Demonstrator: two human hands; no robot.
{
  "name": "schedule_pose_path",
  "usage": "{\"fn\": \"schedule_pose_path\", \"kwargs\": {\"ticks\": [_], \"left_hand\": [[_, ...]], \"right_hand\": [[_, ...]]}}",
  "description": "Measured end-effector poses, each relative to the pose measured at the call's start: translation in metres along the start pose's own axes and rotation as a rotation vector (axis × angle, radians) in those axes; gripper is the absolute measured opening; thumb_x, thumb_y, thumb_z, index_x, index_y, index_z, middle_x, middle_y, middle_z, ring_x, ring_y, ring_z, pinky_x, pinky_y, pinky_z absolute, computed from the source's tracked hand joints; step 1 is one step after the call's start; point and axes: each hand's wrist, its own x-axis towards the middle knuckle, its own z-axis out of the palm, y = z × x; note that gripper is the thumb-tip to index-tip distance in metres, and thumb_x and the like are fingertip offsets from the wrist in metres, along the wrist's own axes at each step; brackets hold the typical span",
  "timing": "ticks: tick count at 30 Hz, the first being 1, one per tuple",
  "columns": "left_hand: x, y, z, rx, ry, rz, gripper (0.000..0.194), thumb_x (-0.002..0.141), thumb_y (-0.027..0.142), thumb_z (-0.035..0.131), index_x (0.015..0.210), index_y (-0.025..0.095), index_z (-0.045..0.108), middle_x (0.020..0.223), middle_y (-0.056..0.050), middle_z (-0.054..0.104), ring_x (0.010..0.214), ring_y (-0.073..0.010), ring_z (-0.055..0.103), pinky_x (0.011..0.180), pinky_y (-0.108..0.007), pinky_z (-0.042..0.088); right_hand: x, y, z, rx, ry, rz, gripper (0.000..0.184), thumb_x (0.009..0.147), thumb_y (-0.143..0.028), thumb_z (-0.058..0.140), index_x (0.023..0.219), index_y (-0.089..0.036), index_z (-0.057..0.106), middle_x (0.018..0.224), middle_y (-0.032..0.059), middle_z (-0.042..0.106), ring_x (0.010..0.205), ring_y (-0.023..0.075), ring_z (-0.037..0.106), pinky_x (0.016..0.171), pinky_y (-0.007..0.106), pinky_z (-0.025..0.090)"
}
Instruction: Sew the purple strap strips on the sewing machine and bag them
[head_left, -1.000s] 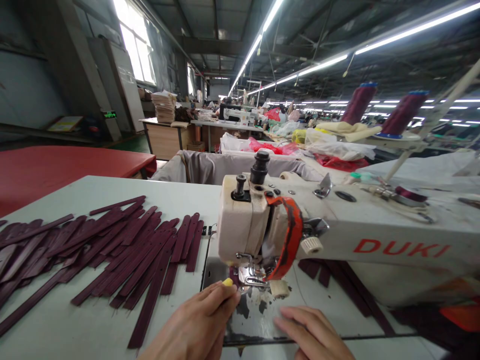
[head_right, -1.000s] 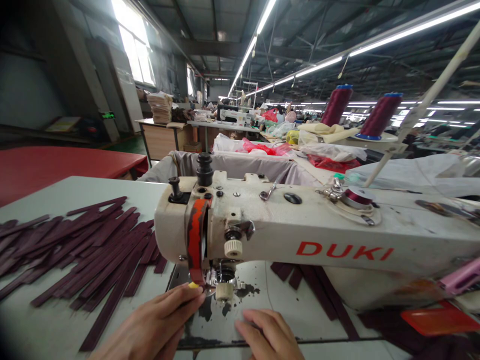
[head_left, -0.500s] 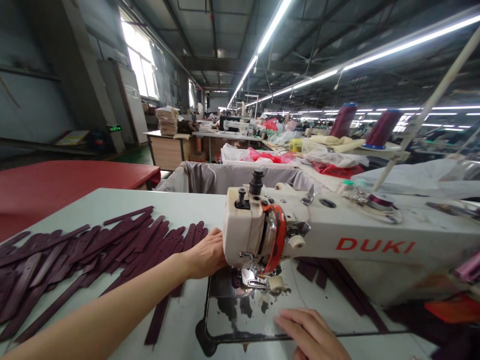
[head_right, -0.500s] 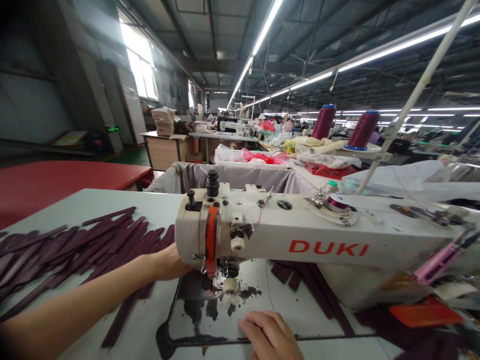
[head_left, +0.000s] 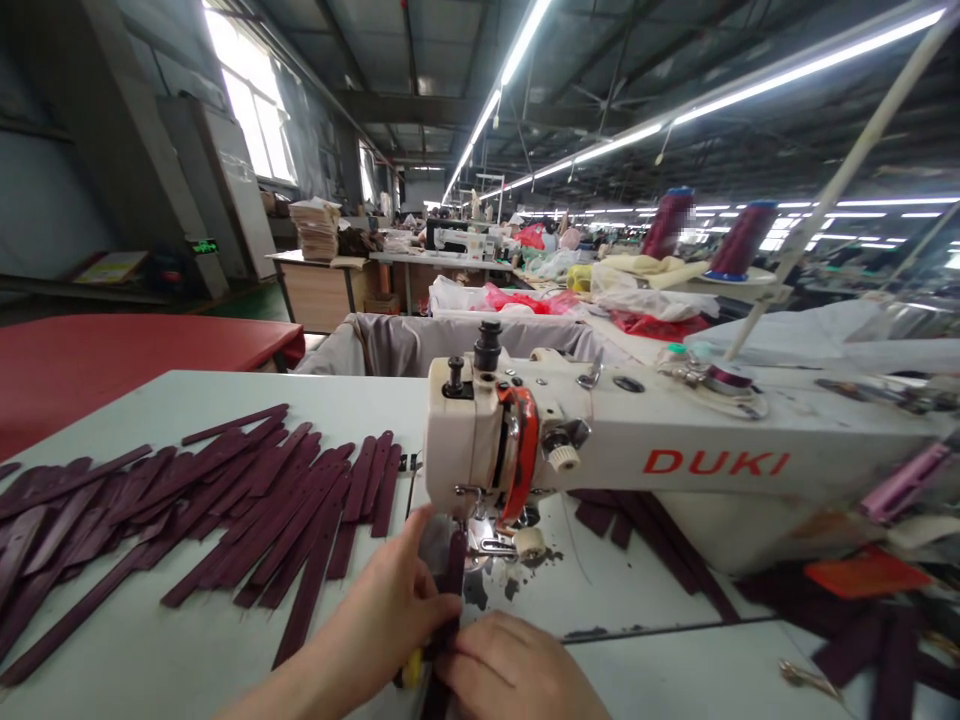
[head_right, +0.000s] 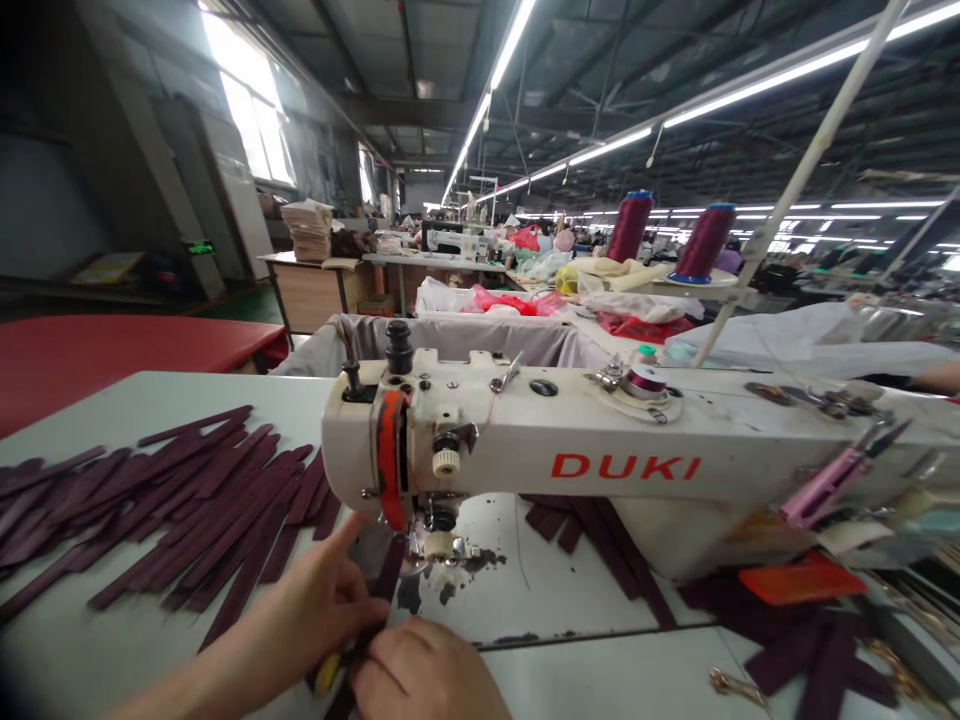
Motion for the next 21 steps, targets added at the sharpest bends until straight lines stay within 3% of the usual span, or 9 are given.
{"fn": "schedule_pose_path", "kwargs": {"ticks": [4,6,8,13,21], "left_hand": [[-0.015,-0.010,-0.001,0.444,0.337,0.547,0.036,0.084,0.008,0.045,0.115,0.020,0.061,0.091,-0.007,0.069,0.082,-0.0229,0.069,0.074,-0.034,0.057],[-0.022,-0.013,-0.001,0.586,0.366,0.783,0.041,0.085,0.004,0.042,0.118,0.019,0.062,0.109,-0.010,0.071,0.098,-0.0236,0.069,0.087,-0.036,0.058],[-0.025,-0.014,-0.001,0.651,0.347,0.901,0.049,0.083,0.001,0.041,0.126,0.015,0.058,0.117,-0.011,0.070,0.110,-0.0226,0.067,0.097,-0.034,0.056],[-0.020,-0.009,-0.001,0.727,0.294,0.982,0.056,0.077,-0.001,0.040,0.129,0.010,0.056,0.122,-0.011,0.071,0.119,-0.0222,0.064,0.107,-0.034,0.049],[-0.021,0.004,-0.004,0.835,0.298,0.969,0.052,0.075,0.000,0.039,0.119,0.008,0.065,0.116,-0.012,0.074,0.110,-0.0232,0.070,0.104,-0.033,0.051]], "right_hand": [[-0.001,0.016,-0.009,-0.001,-0.068,-0.014,0.043,0.104,-0.014,0.033,0.084,-0.016,0.071,0.072,0.0040,0.070,0.065,0.0159,0.066,0.063,0.023,0.056],[-0.001,0.020,-0.016,0.029,-0.090,-0.013,0.042,0.104,-0.014,0.032,0.089,-0.014,0.071,0.075,0.0052,0.071,0.069,0.0174,0.066,0.067,0.025,0.057],[0.000,0.022,-0.019,0.061,-0.109,-0.007,0.042,0.105,-0.014,0.031,0.093,-0.012,0.071,0.078,0.0068,0.071,0.073,0.0180,0.066,0.069,0.026,0.057],[0.000,0.025,-0.014,0.059,-0.056,-0.020,0.043,0.106,-0.017,0.031,0.092,-0.012,0.071,0.078,0.0079,0.072,0.073,0.0185,0.065,0.071,0.027,0.058],[-0.003,0.026,-0.008,0.027,-0.007,-0.039,0.042,0.105,-0.014,0.031,0.091,-0.013,0.071,0.077,0.0071,0.073,0.073,0.0171,0.068,0.072,0.025,0.059]]}}
